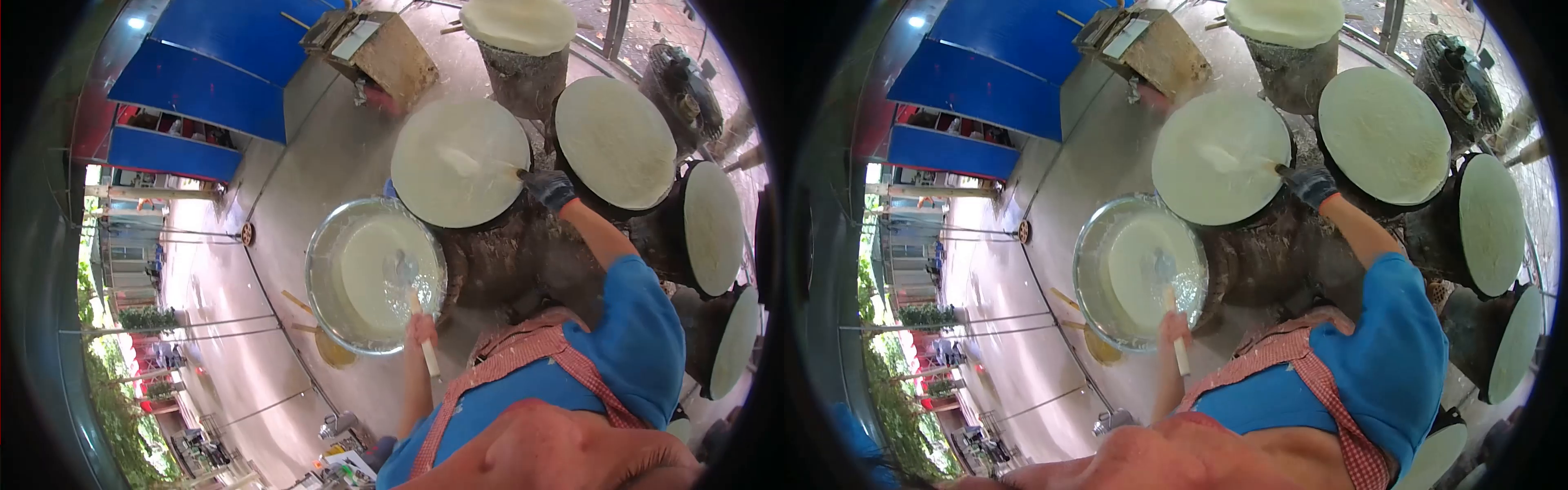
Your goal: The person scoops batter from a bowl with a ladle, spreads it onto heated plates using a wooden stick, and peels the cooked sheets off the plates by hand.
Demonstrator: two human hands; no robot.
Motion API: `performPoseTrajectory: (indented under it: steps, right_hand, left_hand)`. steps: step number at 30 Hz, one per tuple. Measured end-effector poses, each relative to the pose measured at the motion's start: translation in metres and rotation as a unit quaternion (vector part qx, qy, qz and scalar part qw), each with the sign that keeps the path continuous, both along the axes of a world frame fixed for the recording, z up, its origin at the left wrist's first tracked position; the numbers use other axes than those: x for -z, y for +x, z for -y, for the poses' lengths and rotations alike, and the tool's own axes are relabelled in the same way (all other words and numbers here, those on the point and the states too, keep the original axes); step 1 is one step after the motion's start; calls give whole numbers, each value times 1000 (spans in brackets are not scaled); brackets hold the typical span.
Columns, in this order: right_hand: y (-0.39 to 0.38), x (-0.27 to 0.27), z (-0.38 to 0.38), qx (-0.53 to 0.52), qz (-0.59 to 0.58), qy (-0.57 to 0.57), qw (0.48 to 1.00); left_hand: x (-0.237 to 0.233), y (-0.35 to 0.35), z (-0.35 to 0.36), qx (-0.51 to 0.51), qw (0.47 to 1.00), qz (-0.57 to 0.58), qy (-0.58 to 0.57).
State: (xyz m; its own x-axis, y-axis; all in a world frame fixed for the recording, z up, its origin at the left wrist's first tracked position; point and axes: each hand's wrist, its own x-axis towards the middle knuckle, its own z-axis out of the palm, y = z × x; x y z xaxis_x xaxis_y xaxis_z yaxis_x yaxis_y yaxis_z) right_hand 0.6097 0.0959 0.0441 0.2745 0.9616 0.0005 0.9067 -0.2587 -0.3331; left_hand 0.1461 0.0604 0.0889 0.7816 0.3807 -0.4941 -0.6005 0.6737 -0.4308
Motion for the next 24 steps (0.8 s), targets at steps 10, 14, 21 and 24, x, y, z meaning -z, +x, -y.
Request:
performPoseTrajectory:
  steps: [10, 14, 21, 24]
  right_hand:
    - [-7, -23, 74, 32, 125, -3, 992]
    - [-9, 4, 103, 141, 70, 32, 987]
    - [-104, 8, 119, 85, -4, 45, 995]
    - [-111, -37, 145, 30, -50, 202, 978]
  left_hand:
    - [-59, 143, -97, 44, 932, -258, 250]
    - [-25, 183, -105, 55, 894, -342, 285]
    - [-18, 200, -90, 125, 975, -133, 128]
    - [-49, 122, -22, 114, 889, -252, 365]
